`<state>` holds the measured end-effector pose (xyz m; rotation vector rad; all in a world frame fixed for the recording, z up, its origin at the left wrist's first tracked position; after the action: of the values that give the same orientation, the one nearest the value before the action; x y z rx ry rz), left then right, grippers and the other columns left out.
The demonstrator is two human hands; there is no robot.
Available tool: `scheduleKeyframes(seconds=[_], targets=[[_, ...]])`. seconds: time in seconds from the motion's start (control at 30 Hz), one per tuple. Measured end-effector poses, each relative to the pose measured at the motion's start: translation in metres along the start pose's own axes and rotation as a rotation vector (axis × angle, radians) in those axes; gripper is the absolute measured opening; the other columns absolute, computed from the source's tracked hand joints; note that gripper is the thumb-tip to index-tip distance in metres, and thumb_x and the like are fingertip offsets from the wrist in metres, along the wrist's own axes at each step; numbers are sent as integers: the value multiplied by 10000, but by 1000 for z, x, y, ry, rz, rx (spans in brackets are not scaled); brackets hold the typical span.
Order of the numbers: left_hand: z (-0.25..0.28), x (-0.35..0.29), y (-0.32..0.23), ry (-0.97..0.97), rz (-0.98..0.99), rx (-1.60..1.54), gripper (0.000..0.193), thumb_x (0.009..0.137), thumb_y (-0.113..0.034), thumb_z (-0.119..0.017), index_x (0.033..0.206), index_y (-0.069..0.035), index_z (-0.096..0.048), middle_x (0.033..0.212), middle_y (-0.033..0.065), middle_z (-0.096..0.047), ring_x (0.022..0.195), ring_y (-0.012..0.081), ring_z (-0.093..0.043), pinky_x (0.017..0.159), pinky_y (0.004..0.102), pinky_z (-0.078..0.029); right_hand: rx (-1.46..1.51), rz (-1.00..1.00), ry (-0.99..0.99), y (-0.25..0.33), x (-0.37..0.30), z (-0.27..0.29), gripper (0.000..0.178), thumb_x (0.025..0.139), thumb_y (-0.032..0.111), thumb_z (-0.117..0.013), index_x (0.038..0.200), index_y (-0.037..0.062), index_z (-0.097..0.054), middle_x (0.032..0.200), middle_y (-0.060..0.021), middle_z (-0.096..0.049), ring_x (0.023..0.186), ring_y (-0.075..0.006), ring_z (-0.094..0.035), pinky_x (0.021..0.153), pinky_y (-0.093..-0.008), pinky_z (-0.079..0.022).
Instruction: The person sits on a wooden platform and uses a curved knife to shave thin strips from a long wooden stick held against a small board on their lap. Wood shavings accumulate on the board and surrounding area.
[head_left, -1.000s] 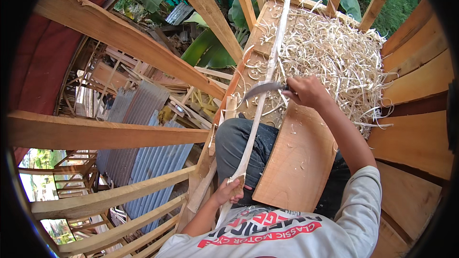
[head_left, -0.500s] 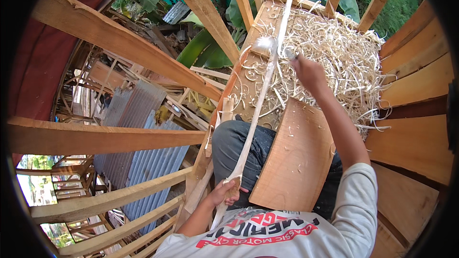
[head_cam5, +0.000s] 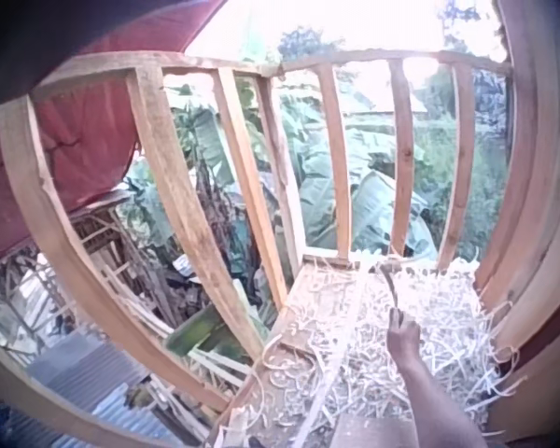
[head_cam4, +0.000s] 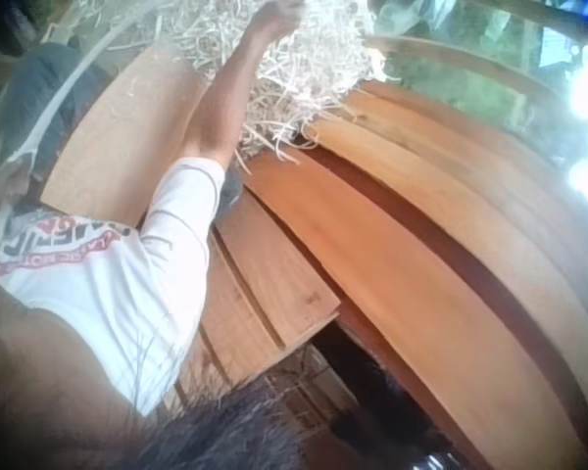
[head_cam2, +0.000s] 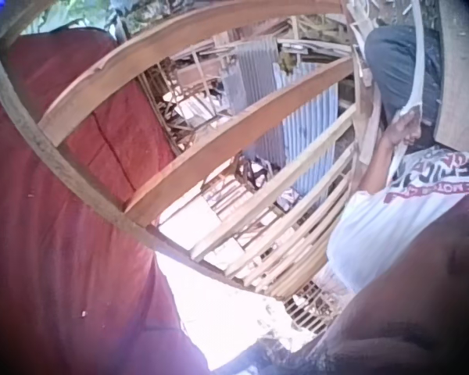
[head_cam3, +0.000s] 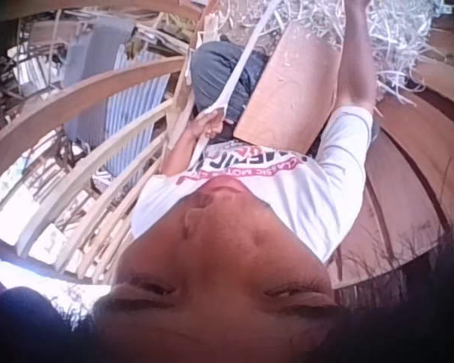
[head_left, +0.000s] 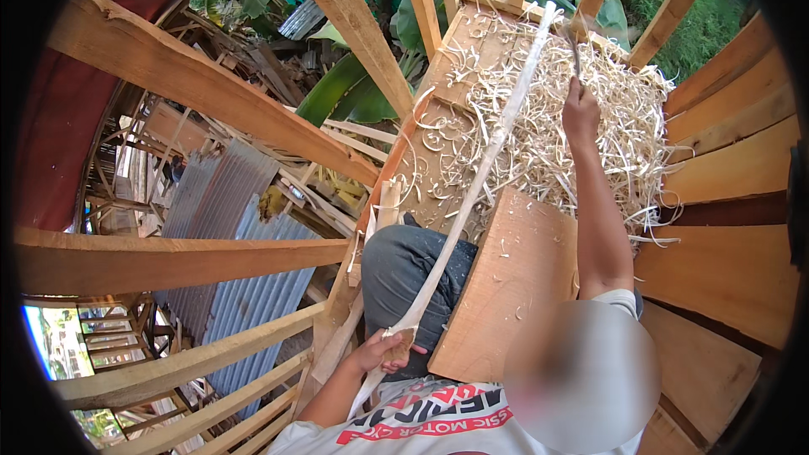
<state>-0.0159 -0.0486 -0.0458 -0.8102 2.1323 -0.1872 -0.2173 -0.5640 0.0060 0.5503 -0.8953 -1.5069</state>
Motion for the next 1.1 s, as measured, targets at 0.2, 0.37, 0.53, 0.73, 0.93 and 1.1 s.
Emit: scheduleKeyframes(seconds=[0.2, 0.37, 0.53, 0.73, 0.93, 1.1], targets=[[1, 1, 7, -36, -1, -75, 667, 938, -484, -421, 1190, 130, -483, 567, 29, -415, 432, 57, -324, 385, 195, -280, -102, 411, 199, 28, -46, -12, 390, 936, 359, -489, 749, 17, -512, 547, -143, -528, 472, -294, -513, 487, -400, -391], [-2, 1, 1, -28, -31, -20, 683, 924, -502, -444, 1178, 129, -495, 563, 33, -423, 429, 59, -335, 381, 195, -279, 228, 74, 233, -40, -38, 5, 409, 948, 356, -482, 720, 18, -520, 523, -47, -436, 476, -148, -391, 464, -330, -308], [0, -1, 2, -29, -36, -10, 697, 915, -517, -455, 1172, 129, -502, 563, 35, -423, 424, 63, -335, 383, 198, -283, 194, 187, 380, -34, -92, 27, 375, 937, 307, -524, 689, 29, -482, 503, 11, -346, 481, -81, -304, 439, -304, -249], [-6, -9, -3, -200, -72, 167, 529, 927, -425, -495, 1108, 69, -550, 563, 15, -426, 444, 56, -351, 410, 199, -287, 220, 208, 399, -14, -127, 55, 409, 902, 308, -578, 635, 19, -467, 469, 4, -347, 462, -84, -310, 428, -301, -259], [-7, -39, 26, -411, -135, 251, 305, 916, -287, -552, 1050, -13, -545, 585, -14, -422, 493, 51, -377, 444, 199, -298, -26, 317, 461, 6, -158, 79, 442, 843, 340, -645, 589, 18, -480, 445, -87, -388, 393, -202, -347, 416, -343, -306], [20, -66, 54, -565, -177, 490, 237, 885, -249, -587, 942, -22, -555, 651, 2, -486, 562, 86, -448, 500, 243, -368, -201, 361, 548, 23, -184, 80, 466, 816, 413, -657, 585, 32, -518, 468, -105, -478, 425, -267, -491, 452, -358, -402]])
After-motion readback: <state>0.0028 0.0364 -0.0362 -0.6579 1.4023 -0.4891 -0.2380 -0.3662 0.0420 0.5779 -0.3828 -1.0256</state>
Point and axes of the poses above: each hand's wrist, its own x-axis towards the middle knuckle, its own z-axis out of the back of the hand, y = z × x, the point moved 7 cm from there along x, towards the middle knuckle
